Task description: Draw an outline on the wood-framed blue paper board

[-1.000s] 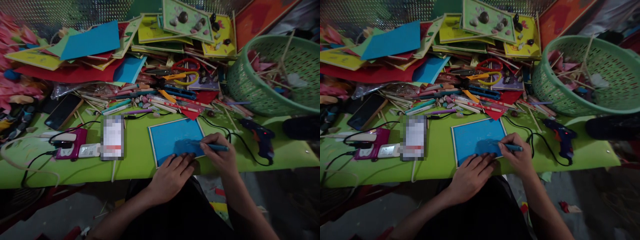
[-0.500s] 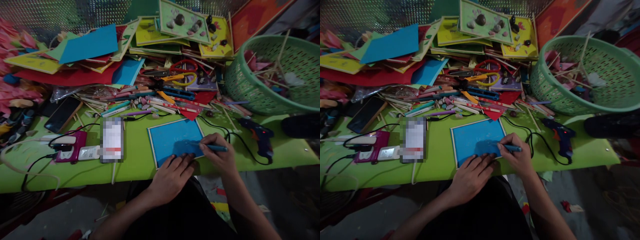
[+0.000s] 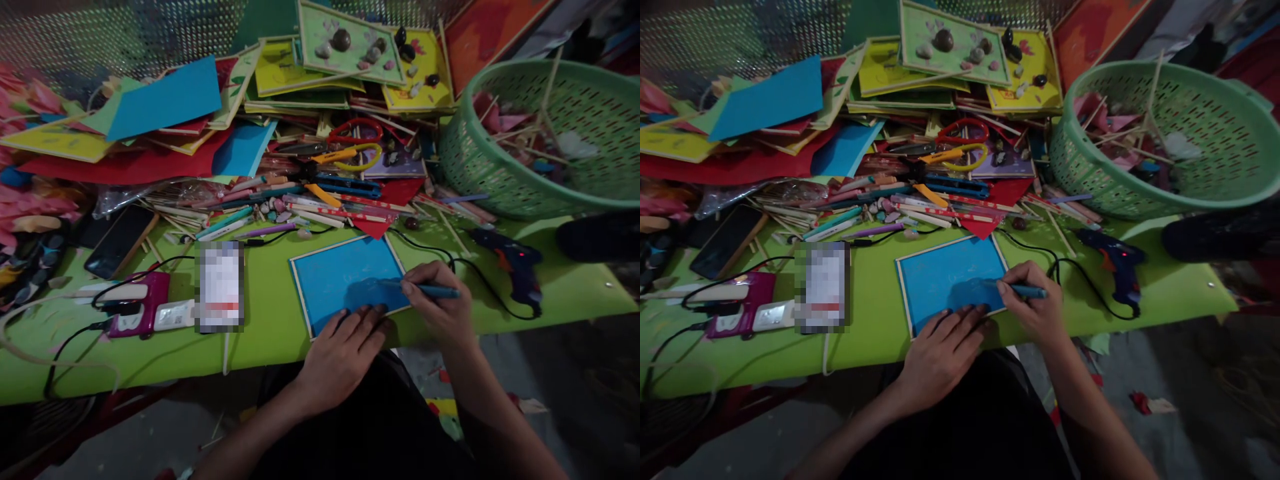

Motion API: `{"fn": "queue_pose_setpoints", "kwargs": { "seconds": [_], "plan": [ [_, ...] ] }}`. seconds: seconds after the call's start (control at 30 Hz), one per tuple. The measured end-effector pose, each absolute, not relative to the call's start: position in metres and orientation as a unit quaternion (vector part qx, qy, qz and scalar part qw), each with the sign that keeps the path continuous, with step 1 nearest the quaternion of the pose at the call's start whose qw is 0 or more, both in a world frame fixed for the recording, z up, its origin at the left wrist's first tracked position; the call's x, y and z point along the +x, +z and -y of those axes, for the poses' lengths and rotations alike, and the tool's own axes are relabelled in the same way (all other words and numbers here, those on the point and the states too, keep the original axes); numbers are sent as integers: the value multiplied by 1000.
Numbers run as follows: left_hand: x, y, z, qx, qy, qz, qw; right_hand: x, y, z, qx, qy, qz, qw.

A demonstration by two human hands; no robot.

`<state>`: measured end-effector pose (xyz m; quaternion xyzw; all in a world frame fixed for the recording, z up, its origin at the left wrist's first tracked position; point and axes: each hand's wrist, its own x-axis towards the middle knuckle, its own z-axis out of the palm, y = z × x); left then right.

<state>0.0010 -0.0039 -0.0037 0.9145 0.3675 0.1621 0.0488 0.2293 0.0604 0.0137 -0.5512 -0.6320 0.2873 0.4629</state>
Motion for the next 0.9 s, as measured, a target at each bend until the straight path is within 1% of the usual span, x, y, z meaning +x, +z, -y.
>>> {"fn": "queue_pose_setpoints", "kwargs": {
  "seconds": [0.27,0.77,0.9],
  "plan": [
    [1,-1,3,914,167,-366,47,228,13,-61,-576,267,646,423],
    [1,-1,2,914,166,-367,49,226,14,-63,-550,245,671,433],
    [1,-2,3,913,167,-368,48,226,15,-63,-551,246,646,467]
  ]
}}
